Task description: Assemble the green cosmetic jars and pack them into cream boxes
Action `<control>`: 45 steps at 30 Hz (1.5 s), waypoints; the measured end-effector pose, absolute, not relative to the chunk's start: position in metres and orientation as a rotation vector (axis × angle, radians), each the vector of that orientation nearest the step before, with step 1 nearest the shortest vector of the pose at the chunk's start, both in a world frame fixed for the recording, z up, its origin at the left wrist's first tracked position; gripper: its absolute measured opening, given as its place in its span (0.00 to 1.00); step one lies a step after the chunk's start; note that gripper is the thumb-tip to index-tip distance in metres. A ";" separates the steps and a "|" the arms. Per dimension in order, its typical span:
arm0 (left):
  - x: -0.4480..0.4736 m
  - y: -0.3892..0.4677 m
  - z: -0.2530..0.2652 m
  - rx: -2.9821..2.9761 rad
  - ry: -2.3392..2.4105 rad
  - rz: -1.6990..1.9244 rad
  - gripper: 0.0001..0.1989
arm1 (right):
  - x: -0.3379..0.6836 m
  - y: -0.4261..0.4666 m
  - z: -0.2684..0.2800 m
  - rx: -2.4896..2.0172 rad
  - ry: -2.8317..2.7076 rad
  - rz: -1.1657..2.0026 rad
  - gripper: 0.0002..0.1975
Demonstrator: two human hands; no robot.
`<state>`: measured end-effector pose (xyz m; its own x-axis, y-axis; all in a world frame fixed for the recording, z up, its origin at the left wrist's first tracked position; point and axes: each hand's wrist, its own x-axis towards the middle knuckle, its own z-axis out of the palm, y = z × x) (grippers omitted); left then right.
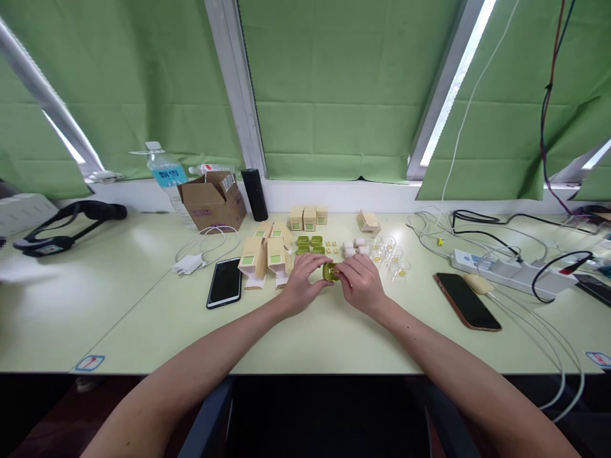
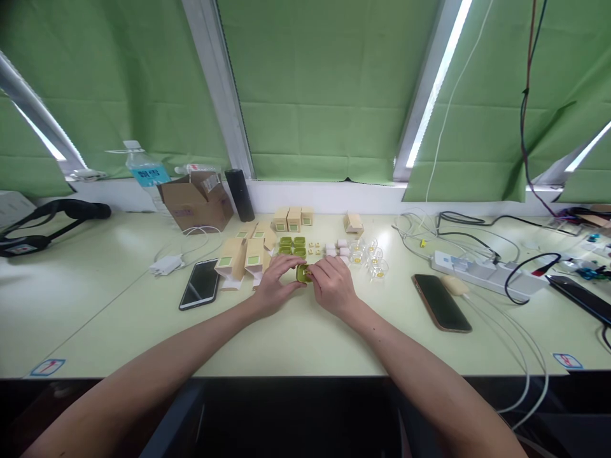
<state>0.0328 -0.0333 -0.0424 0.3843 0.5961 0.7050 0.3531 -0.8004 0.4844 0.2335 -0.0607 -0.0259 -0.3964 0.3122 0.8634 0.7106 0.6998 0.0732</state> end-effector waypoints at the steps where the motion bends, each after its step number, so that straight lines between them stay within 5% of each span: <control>1: 0.033 -0.033 -0.043 2.395 0.835 1.380 0.19 | 0.233 -0.061 -0.026 -0.783 -1.997 -0.568 0.07; 21: 0.032 -0.031 -0.045 2.478 0.766 1.398 0.18 | 0.230 -0.056 -0.029 -0.744 -2.012 -0.700 0.08; 36: 0.030 -0.030 -0.039 2.251 0.948 1.390 0.24 | 0.236 -0.058 -0.036 -0.819 -1.970 -0.149 0.27; 41: 0.032 -0.035 -0.035 2.131 0.923 1.402 0.29 | 0.231 -0.056 -0.043 -0.851 -1.890 0.115 0.25; 45: 0.032 -0.035 -0.033 1.966 0.892 1.401 0.18 | 0.230 -0.054 -0.042 -0.872 -1.681 0.452 0.21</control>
<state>0.0324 -0.0352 -0.0326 0.2326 0.7808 0.5798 0.1948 -0.6215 0.7588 0.2296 -0.0539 -0.0421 -0.0928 0.7445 0.6611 0.3130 0.6521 -0.6905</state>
